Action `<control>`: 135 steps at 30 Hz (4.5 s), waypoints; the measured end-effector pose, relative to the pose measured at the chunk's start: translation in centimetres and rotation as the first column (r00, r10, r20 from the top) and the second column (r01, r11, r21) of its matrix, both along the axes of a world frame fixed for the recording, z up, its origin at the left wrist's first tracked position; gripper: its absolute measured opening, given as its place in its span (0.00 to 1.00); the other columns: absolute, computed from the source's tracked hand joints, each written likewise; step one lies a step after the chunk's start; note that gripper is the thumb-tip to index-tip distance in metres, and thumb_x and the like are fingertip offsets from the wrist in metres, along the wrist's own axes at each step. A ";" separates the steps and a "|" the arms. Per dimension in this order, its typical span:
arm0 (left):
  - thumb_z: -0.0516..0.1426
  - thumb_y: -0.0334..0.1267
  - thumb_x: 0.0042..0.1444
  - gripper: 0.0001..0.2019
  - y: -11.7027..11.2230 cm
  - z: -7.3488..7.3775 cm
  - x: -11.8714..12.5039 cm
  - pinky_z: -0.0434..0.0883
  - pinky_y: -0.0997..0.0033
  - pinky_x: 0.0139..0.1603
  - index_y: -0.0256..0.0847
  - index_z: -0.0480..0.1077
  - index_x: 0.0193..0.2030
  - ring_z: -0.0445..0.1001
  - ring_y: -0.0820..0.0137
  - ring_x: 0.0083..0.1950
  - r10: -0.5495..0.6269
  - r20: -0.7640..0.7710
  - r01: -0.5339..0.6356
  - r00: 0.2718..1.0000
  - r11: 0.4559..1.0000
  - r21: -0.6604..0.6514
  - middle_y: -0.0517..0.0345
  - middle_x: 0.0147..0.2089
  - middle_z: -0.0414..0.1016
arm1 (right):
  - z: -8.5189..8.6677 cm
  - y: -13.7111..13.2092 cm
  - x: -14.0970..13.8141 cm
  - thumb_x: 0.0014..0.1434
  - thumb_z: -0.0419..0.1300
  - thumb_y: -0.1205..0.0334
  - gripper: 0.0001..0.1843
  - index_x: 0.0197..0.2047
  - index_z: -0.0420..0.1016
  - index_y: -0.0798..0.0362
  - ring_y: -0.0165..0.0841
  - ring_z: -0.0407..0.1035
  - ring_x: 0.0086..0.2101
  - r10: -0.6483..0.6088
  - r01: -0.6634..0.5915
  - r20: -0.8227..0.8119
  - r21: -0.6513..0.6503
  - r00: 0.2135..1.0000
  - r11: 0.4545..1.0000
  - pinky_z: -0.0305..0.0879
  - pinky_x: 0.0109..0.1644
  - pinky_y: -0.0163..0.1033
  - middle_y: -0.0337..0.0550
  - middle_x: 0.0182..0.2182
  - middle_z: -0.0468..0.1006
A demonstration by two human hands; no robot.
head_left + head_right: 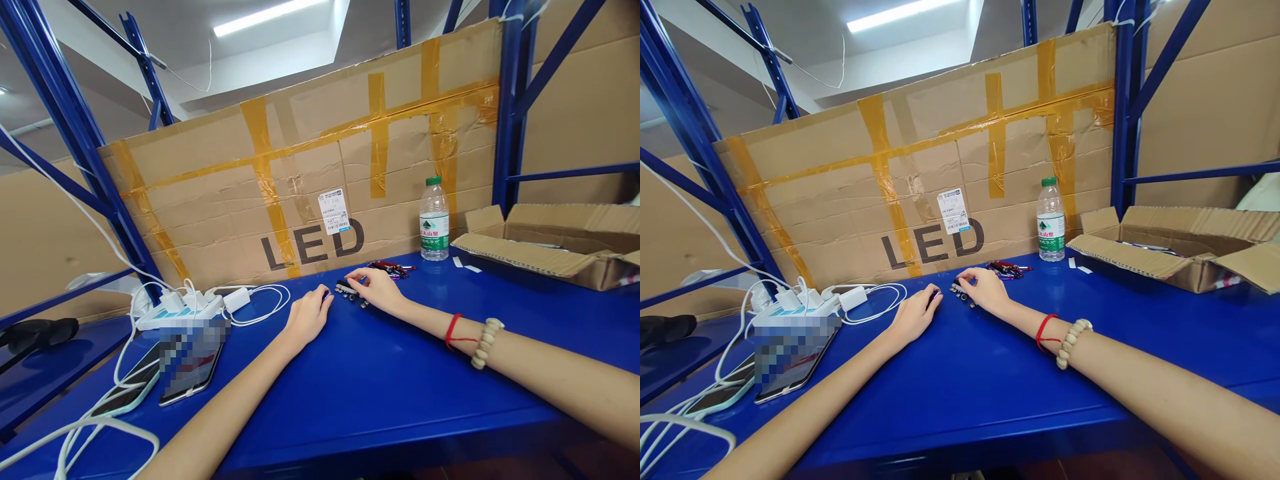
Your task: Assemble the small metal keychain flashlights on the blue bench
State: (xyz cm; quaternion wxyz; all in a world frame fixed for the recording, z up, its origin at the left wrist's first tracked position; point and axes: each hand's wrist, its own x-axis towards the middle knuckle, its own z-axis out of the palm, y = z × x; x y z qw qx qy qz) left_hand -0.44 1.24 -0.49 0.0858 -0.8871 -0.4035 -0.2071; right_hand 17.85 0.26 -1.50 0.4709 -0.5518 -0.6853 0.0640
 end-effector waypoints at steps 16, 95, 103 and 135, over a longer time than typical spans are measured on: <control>0.48 0.40 0.58 0.04 0.3 -0.2 -0.1 0.64 0.75 0.37 0.44 0.59 0.38 0.67 0.72 0.39 -0.147 0.235 0.142 0.961 0.989 0.038 0.62 0.38 0.65 | 1.6 -2.3 -1.5 0.47 0.57 0.55 0.11 0.23 0.75 0.53 0.36 0.69 0.28 -0.157 0.229 0.591 -0.048 0.791 0.972 0.55 0.25 0.33 0.44 0.23 0.76; 0.44 0.41 0.59 0.11 0.2 -0.4 0.0 0.65 0.70 0.34 0.41 0.65 0.37 0.67 0.66 0.38 -0.013 0.010 0.012 1.000 0.996 0.089 0.56 0.35 0.71 | 1.6 -2.6 -2.5 0.57 0.46 0.54 0.16 0.33 0.72 0.50 0.26 0.67 0.24 0.056 -0.064 0.176 0.042 0.983 0.997 0.61 0.30 0.32 0.38 0.31 0.74; 0.45 0.40 0.59 0.09 0.7 -0.5 -0.1 0.65 0.70 0.38 0.42 0.65 0.37 0.65 0.67 0.40 -0.026 -0.006 0.026 1.000 0.994 0.103 0.57 0.36 0.71 | 0.6 -1.1 -0.6 0.51 0.52 0.66 0.15 0.41 0.71 0.48 0.28 0.68 0.32 -0.057 0.055 0.314 0.014 0.948 0.998 0.62 0.33 0.33 0.39 0.38 0.72; 0.45 0.37 0.59 0.09 -0.1 0.0 0.1 0.67 0.71 0.37 0.43 0.50 0.45 0.71 0.69 0.40 -0.231 0.208 0.223 0.950 0.973 0.061 0.58 0.38 0.69 | 0.4 -1.4 -0.8 0.53 0.54 0.58 0.12 0.38 0.75 0.51 0.38 0.63 0.39 -0.151 0.131 0.629 0.078 0.762 0.988 0.55 0.43 0.43 0.45 0.36 0.72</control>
